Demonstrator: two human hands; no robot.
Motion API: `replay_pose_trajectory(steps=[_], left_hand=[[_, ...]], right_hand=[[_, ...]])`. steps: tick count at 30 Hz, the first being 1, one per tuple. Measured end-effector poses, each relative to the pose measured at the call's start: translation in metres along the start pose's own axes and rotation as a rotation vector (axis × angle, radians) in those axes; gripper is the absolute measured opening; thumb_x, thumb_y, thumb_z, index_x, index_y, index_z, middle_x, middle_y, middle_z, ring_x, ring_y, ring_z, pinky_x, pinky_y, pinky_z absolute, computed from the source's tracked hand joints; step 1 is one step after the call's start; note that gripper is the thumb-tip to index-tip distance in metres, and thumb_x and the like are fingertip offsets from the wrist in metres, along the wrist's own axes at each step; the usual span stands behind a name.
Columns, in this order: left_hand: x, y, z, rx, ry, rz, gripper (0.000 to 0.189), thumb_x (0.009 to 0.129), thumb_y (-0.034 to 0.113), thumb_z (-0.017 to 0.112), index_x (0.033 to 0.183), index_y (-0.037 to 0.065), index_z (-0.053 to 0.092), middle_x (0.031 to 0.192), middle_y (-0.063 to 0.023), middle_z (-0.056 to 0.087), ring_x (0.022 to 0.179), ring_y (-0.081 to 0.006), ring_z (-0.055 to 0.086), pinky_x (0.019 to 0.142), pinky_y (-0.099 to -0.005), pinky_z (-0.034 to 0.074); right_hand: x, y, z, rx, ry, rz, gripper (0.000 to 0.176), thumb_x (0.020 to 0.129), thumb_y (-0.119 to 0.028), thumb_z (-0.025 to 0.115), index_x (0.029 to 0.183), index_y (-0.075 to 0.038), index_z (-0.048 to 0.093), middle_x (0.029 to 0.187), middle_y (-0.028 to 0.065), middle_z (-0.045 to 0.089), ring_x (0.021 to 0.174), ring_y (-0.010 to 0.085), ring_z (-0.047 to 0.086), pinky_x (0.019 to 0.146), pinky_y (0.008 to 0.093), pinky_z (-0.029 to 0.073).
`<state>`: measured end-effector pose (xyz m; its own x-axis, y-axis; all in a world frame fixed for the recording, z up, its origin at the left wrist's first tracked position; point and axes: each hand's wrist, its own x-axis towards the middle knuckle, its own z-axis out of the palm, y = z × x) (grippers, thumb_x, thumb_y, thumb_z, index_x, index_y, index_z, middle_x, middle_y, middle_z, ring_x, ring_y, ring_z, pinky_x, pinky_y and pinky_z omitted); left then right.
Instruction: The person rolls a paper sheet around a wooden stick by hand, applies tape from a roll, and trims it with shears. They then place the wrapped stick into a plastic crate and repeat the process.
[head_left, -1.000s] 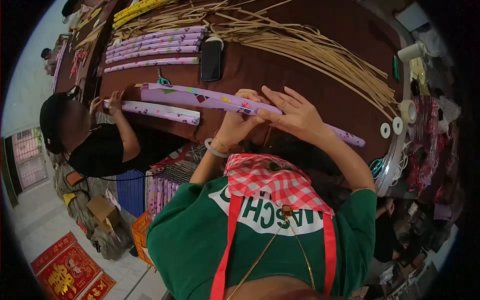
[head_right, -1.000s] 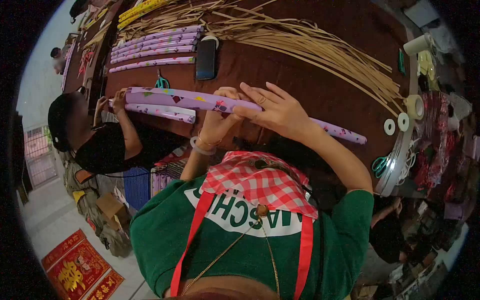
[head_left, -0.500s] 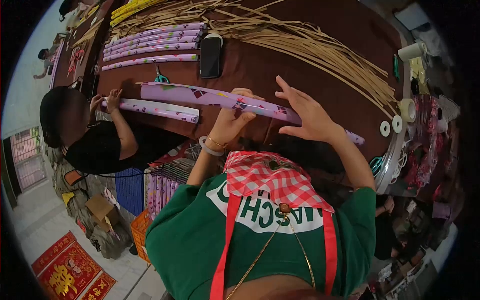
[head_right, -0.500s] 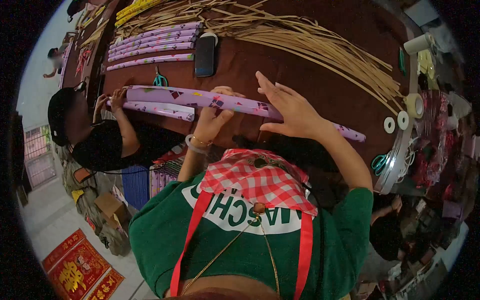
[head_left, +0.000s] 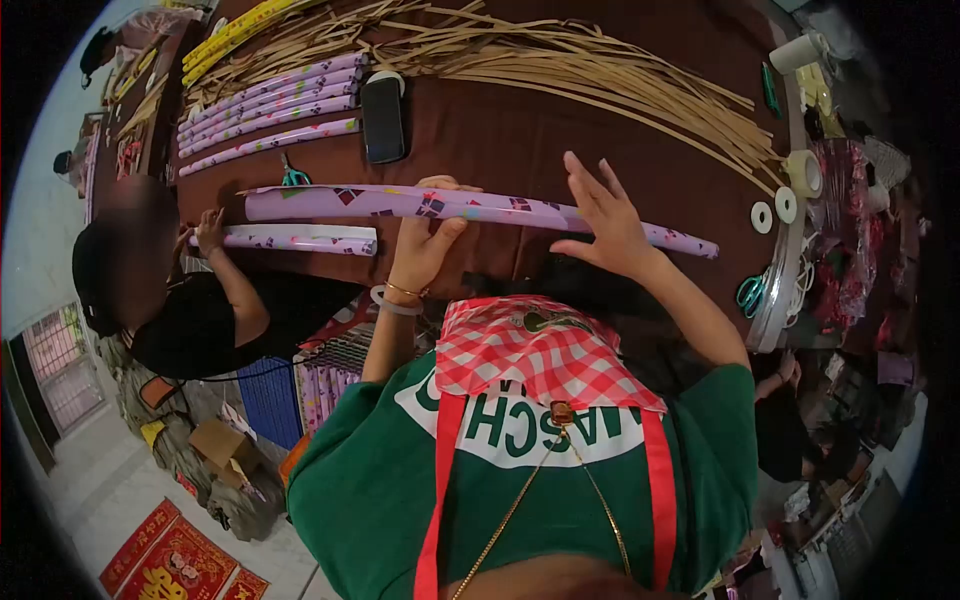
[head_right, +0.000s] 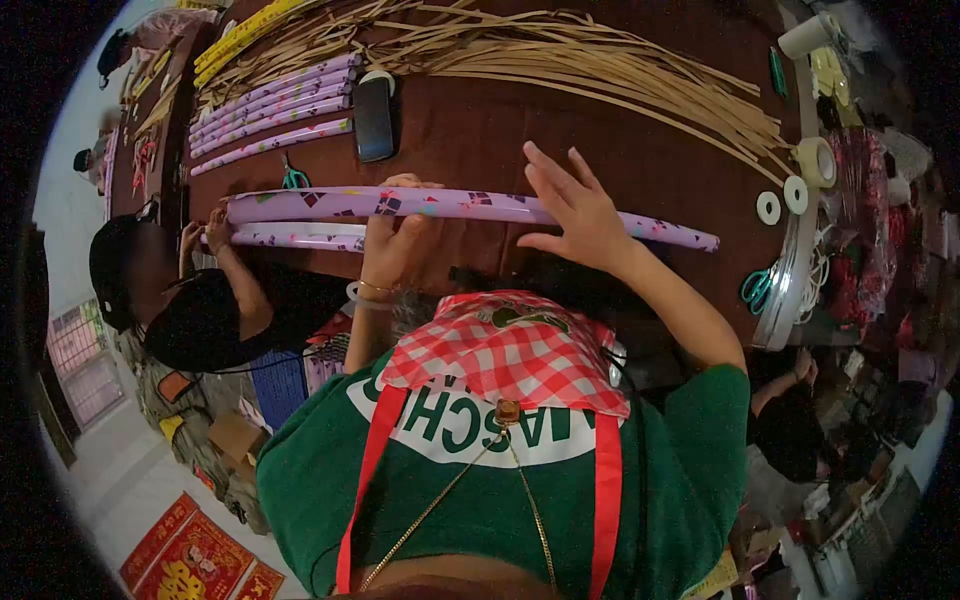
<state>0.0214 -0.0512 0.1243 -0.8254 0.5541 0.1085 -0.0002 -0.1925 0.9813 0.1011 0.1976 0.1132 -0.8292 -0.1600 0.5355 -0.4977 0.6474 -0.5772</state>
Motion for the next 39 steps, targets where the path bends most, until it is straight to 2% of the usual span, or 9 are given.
replay_pose_trajectory(steps=[2, 10, 13, 15, 17, 23, 27, 31, 39], left_hand=[[0.001, -0.004, -0.001, 0.027, -0.010, 0.041, 0.033, 0.081, 0.002, 0.058, 0.110, 0.002, 0.043, 0.109, -0.0082, 0.045, 0.105, -0.0213, 0.052, 0.091, -0.0331, 0.040], [-0.001, -0.005, -0.004, 0.004, 0.037, 0.013, 0.029, 0.083, 0.004, 0.057, 0.110, 0.002, 0.044, 0.109, -0.0069, 0.044, 0.105, -0.0209, 0.051, 0.090, -0.0311, 0.040], [0.000, 0.000, -0.002, -0.002, 0.047, 0.011, 0.030, 0.083, 0.004, 0.057, 0.110, 0.002, 0.044, 0.109, -0.0069, 0.044, 0.105, -0.0207, 0.051, 0.090, -0.0307, 0.040], [0.001, -0.001, -0.001, 0.009, 0.038, 0.013, 0.030, 0.083, 0.004, 0.057, 0.110, 0.002, 0.044, 0.110, -0.0068, 0.044, 0.105, -0.0206, 0.051, 0.090, -0.0308, 0.040], [0.000, -0.006, -0.003, -0.018, 0.068, -0.008, 0.030, 0.083, 0.005, 0.058, 0.110, 0.002, 0.044, 0.111, -0.0068, 0.044, 0.105, -0.0203, 0.051, 0.089, -0.0311, 0.040], [-0.005, -0.014, -0.007, -0.020, 0.118, -0.053, 0.026, 0.083, 0.004, 0.057, 0.107, 0.002, 0.047, 0.111, -0.0073, 0.044, 0.104, -0.0208, 0.052, 0.089, -0.0322, 0.041], [-0.002, -0.005, -0.003, 0.042, 0.096, -0.018, 0.026, 0.083, 0.003, 0.056, 0.107, 0.002, 0.048, 0.111, -0.0076, 0.045, 0.103, -0.0218, 0.052, 0.089, -0.0335, 0.041], [0.000, -0.006, -0.001, 0.019, 0.119, -0.053, 0.028, 0.084, 0.004, 0.055, 0.110, 0.001, 0.046, 0.113, -0.0095, 0.045, 0.104, -0.0233, 0.053, 0.091, -0.0354, 0.041], [0.000, -0.012, -0.012, 0.124, 0.089, -0.056, 0.028, 0.087, 0.005, 0.052, 0.113, 0.001, 0.045, 0.114, -0.0094, 0.046, 0.106, -0.0245, 0.052, 0.093, -0.0372, 0.040]], right_hand=[[0.001, 0.005, -0.002, -0.204, -0.249, -0.091, 0.069, 0.069, -0.027, 0.071, 0.131, -0.020, 0.041, 0.139, 0.0060, 0.036, 0.125, 0.0197, 0.039, 0.105, 0.0450, 0.024], [-0.039, 0.003, 0.010, -0.306, -0.175, -0.559, 0.035, 0.084, -0.015, 0.049, 0.116, -0.026, 0.056, 0.131, -0.0049, 0.046, 0.119, 0.0123, 0.045, 0.107, 0.0398, 0.023], [-0.032, 0.002, 0.007, -0.186, 0.041, -0.117, 0.050, 0.074, -0.021, 0.064, 0.121, -0.015, 0.051, 0.132, 0.0062, 0.044, 0.120, 0.0177, 0.044, 0.105, 0.0414, 0.026], [-0.015, 0.004, -0.002, -0.201, -0.084, 0.049, 0.056, 0.066, -0.025, 0.072, 0.115, -0.004, 0.052, 0.131, 0.0125, 0.044, 0.121, 0.0237, 0.043, 0.103, 0.0449, 0.028], [-0.016, 0.011, 0.001, -0.311, -0.207, -0.027, 0.052, 0.067, -0.022, 0.071, 0.115, -0.007, 0.054, 0.129, 0.0082, 0.048, 0.121, 0.0224, 0.044, 0.102, 0.0437, 0.029], [-0.038, 0.017, 0.010, -0.434, -0.007, -0.381, 0.027, 0.074, -0.012, 0.064, 0.098, -0.024, 0.065, 0.120, -0.0005, 0.055, 0.114, 0.0188, 0.050, 0.105, 0.0388, 0.026], [-0.039, -0.002, 0.014, -0.163, 0.084, -0.126, 0.037, 0.079, -0.016, 0.060, 0.115, -0.012, 0.052, 0.128, 0.0077, 0.049, 0.118, 0.0192, 0.046, 0.106, 0.0386, 0.024], [0.000, -0.035, 0.025, -0.213, -0.122, 0.155, 0.067, 0.075, -0.023, 0.065, 0.130, 0.001, 0.034, 0.138, 0.0185, 0.032, 0.124, 0.0293, 0.037, 0.103, 0.0448, 0.027], [-0.060, -0.020, 0.010, -0.557, -0.171, 0.313, 0.059, 0.077, -0.020, 0.062, 0.129, -0.004, 0.039, 0.138, 0.0090, 0.034, 0.124, 0.0218, 0.038, 0.101, 0.0437, 0.029]])
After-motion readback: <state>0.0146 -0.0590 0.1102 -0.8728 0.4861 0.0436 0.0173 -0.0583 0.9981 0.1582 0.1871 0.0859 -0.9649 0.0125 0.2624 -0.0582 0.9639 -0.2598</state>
